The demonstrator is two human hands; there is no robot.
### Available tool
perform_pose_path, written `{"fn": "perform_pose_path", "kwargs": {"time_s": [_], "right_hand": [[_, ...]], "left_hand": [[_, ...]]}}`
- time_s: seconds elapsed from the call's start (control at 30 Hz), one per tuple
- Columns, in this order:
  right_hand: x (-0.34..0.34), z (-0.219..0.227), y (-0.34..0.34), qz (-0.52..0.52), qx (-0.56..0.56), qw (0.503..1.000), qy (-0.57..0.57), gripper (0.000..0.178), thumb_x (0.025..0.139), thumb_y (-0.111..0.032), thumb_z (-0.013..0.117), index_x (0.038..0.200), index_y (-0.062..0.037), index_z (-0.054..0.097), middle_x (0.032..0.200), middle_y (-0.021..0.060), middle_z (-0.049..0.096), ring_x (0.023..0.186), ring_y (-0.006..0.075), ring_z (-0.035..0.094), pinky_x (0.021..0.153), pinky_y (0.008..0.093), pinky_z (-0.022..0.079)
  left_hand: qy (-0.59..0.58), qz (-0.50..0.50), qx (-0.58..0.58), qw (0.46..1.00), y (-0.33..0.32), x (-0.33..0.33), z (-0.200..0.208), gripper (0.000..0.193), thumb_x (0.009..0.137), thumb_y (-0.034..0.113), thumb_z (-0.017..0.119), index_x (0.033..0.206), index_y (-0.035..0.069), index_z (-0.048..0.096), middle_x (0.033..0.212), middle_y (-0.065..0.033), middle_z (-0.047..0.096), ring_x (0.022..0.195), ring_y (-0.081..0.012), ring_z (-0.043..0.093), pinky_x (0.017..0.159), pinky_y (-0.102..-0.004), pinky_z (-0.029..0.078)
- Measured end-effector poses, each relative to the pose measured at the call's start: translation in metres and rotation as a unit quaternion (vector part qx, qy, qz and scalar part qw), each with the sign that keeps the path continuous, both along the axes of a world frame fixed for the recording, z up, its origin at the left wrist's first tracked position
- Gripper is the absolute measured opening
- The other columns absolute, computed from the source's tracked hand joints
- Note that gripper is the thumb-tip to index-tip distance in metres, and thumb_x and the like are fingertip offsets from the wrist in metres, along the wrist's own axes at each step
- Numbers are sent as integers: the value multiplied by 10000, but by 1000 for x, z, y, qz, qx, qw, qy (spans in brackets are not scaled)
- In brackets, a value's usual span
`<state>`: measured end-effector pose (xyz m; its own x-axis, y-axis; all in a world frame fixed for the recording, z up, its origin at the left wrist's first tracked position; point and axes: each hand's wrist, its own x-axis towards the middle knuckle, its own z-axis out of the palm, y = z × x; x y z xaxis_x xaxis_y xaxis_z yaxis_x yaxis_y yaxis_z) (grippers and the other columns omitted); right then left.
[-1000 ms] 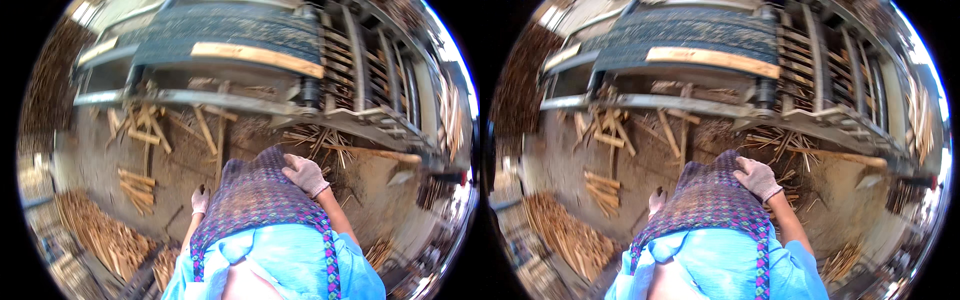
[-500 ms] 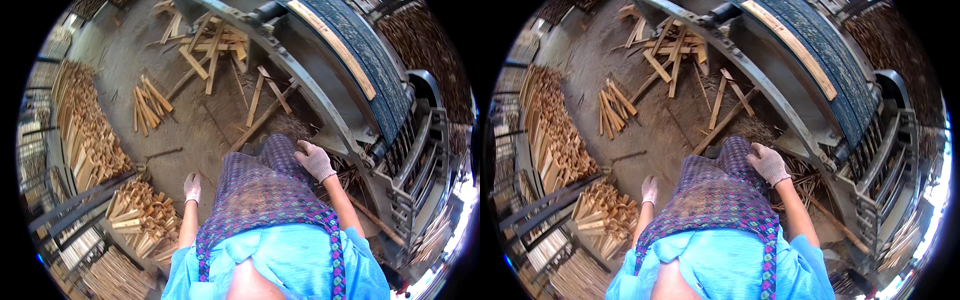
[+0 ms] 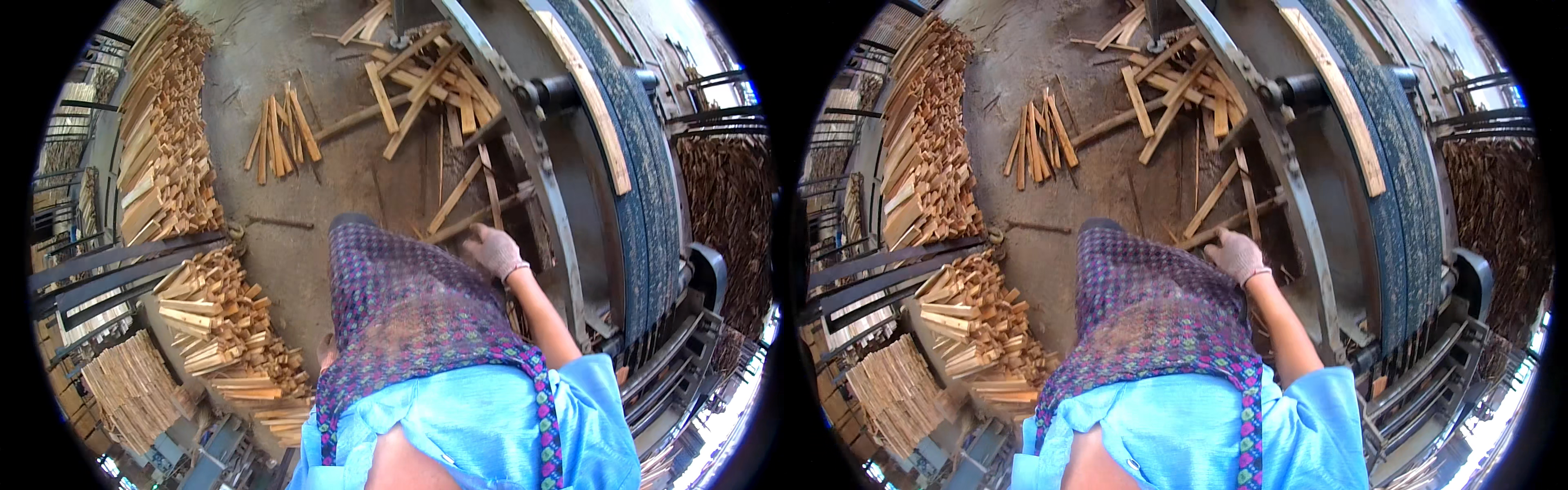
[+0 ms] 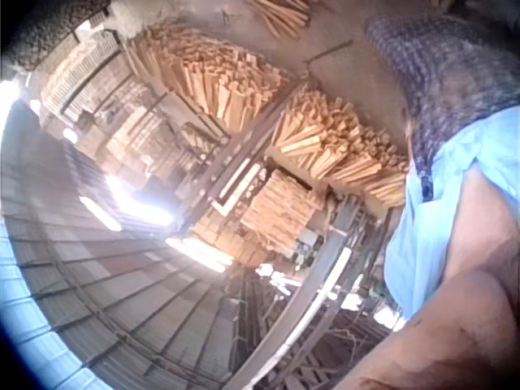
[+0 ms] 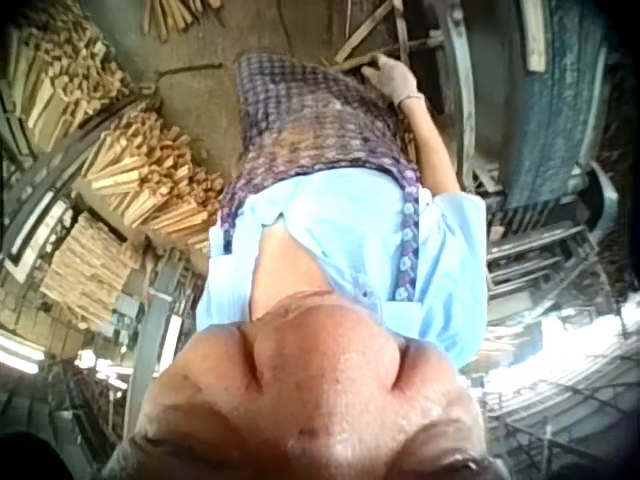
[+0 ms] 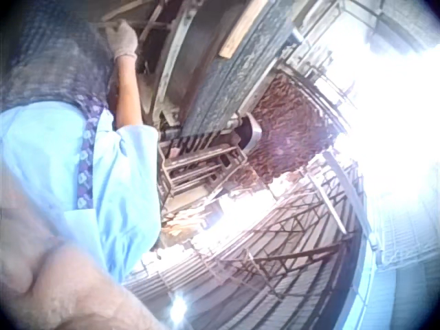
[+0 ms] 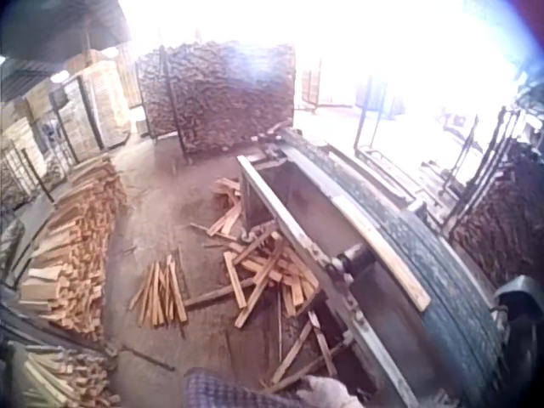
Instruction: The person gathers scattered wooden planks from the floor and stacks them into a large pile. They also feed individual planks into a wood processing machine and arrange the processed pieces into a neat stack.
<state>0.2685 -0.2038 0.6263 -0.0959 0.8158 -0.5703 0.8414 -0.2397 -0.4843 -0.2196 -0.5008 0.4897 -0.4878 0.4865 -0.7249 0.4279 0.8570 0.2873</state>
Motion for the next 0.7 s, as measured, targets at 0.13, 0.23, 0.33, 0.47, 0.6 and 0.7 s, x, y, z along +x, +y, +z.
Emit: {"fn": "perform_pose_path", "kwargs": {"time_s": [0.13,0.23,0.33,0.47,0.6,0.7], "right_hand": [[-27,2,38,3,-79,997,-18,620,906,-428,627,1375,-25,583,1247,290,654,1196,412,621,1034,469,483],[-41,0,65,-48,-98,993,-48,623,901,-426,630,1375,-25,583,1252,276,658,1203,404,620,1037,462,483],[-71,-12,98,-84,-107,988,-73,613,897,-414,631,1368,-23,591,1260,257,663,1205,399,622,1043,458,482],[-99,-13,122,-149,-141,977,-59,550,888,-371,655,1320,-33,627,1256,244,672,1193,391,632,1035,447,490],[-144,-9,181,-123,-123,984,-48,551,900,-369,663,1330,-29,610,1216,255,682,1178,394,638,1013,457,502],[-160,-15,226,-111,-130,983,-64,517,901,-317,683,1305,0,620,1194,250,696,1140,387,665,982,429,526]], "left_hand": [[-43,39,30,998,59,-18,-13,530,958,393,542,1283,-11,651,1241,-226,694,1185,-366,648,990,-413,477],[-70,-82,10,994,173,-26,4,497,947,349,565,1277,-13,650,1227,-228,698,1175,-376,650,986,-409,479],[-25,-116,77,990,265,-70,3,477,940,311,581,1271,-27,644,1201,-259,693,1155,-391,651,985,-401,480],[-74,-77,94,990,400,-90,17,496,953,292,590,1289,-73,618,1265,-270,665,1223,-366,621,1052,-384,452],[-126,-73,123,982,478,-122,26,515,962,262,610,1339,-88,582,1345,-233,638,1278,-319,593,1097,-366,426],[-152,-67,99,981,511,-129,25,519,964,248,618,1360,-85,570,1356,-215,637,1280,-298,594,1097,-357,425]]}}
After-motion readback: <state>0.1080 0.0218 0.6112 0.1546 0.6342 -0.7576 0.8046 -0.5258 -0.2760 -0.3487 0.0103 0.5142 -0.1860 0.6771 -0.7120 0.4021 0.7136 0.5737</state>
